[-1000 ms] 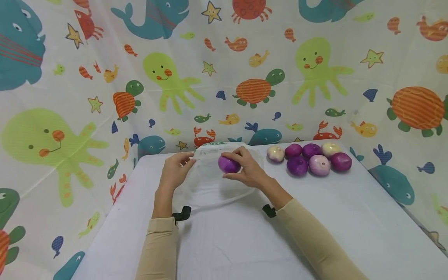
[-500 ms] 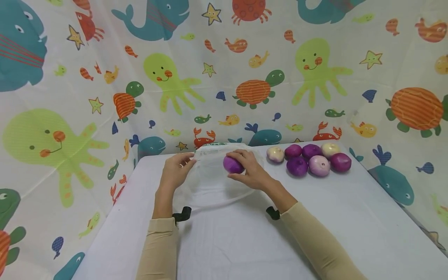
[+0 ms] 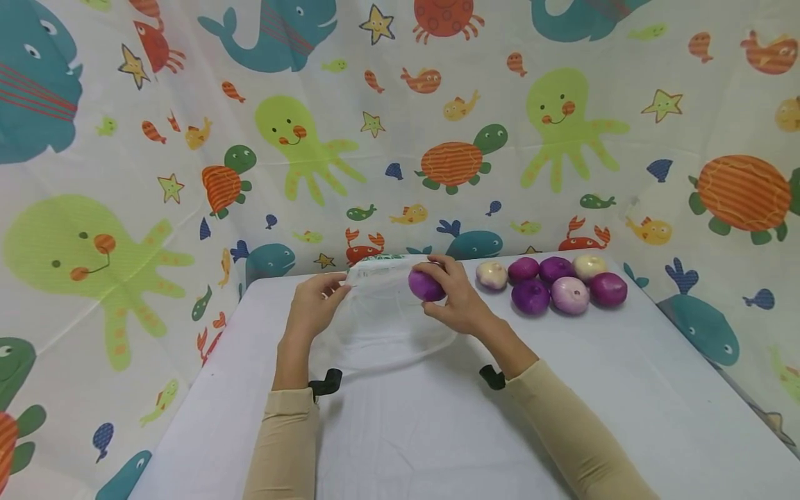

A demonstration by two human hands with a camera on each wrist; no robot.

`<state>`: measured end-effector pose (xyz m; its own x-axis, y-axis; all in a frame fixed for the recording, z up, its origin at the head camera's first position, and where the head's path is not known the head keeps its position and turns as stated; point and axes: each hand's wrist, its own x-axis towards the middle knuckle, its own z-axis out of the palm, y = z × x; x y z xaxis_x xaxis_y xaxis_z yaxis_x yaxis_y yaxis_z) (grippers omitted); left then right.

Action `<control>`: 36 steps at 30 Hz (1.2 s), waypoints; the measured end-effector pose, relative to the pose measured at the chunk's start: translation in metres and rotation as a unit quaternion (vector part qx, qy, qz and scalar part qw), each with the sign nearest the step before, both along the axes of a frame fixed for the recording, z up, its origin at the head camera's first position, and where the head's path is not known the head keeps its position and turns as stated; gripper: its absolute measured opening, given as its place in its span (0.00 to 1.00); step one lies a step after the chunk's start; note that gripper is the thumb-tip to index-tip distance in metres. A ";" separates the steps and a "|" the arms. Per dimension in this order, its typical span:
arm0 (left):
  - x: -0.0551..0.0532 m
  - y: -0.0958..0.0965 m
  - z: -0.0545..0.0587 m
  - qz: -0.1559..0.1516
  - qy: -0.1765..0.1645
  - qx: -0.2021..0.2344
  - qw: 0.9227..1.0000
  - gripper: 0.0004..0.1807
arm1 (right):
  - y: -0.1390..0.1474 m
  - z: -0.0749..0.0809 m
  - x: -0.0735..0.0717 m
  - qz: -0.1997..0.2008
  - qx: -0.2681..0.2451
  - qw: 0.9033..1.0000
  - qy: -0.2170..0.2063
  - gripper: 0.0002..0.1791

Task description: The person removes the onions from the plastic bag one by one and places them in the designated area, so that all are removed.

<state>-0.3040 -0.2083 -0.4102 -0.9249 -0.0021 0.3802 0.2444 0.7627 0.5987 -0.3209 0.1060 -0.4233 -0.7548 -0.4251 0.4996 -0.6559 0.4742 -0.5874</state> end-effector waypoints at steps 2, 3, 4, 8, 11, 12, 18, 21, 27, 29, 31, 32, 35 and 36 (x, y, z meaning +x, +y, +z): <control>0.000 0.000 0.000 0.000 -0.002 0.000 1.000 0.19 | 0.003 0.002 -0.001 -0.007 -0.011 1.000 0.011 0.37; 0.000 0.000 0.000 0.000 -0.002 0.001 1.000 0.19 | 0.005 0.003 -0.001 -0.011 -0.017 1.000 0.020 0.37; 0.000 0.000 0.000 0.000 -0.003 0.001 1.000 0.19 | 0.006 0.003 -0.002 -0.016 -0.023 0.999 0.025 0.37; 0.000 -0.001 -0.001 -0.003 -0.006 0.002 1.000 0.19 | 0.012 0.006 -0.004 -0.026 -0.047 0.997 0.046 0.36; 0.000 -0.001 -0.001 -0.002 -0.006 0.001 1.000 0.19 | 0.016 0.006 -0.007 -0.030 -0.069 0.995 0.058 0.35; 0.000 -0.001 -0.001 -0.001 -0.006 0.001 1.000 0.19 | 0.017 0.006 -0.008 -0.033 -0.075 0.995 0.060 0.35; 0.000 -0.001 0.000 0.002 -0.010 0.000 1.000 0.19 | 0.027 0.002 -0.017 -0.066 -0.087 0.992 0.055 0.36; 0.000 0.000 0.000 0.002 -0.010 0.001 1.000 0.19 | 0.033 0.001 -0.021 -0.078 -0.082 0.992 0.059 0.35; 0.000 0.000 0.001 -0.004 -0.002 0.004 1.000 0.19 | 0.042 0.005 -0.024 -0.080 -0.088 0.991 0.062 0.33; 0.000 0.000 0.001 -0.005 -0.002 0.003 1.000 0.19 | 0.044 0.005 -0.025 -0.079 -0.099 0.990 0.059 0.33; 0.000 0.000 0.001 -0.005 -0.003 0.001 1.000 0.19 | 0.045 0.005 -0.026 -0.077 -0.107 0.990 0.056 0.34; 0.000 0.000 0.001 -0.005 -0.003 0.001 1.000 0.19 | 0.046 0.005 -0.027 -0.078 -0.108 0.990 0.055 0.34; 0.000 0.001 0.002 -0.004 -0.006 0.002 1.000 0.19 | 0.050 0.004 -0.029 -0.082 -0.111 0.989 0.051 0.34; 0.001 0.001 0.002 -0.004 -0.006 0.003 1.000 0.19 | 0.051 0.003 -0.029 -0.085 -0.111 0.989 0.050 0.33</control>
<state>-0.3033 -0.2073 -0.4079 -0.9295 0.0031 0.3687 0.2429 0.7575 0.6060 -0.3499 0.1572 -0.4202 -0.7484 -0.1684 0.6416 -0.6377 0.4487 -0.6261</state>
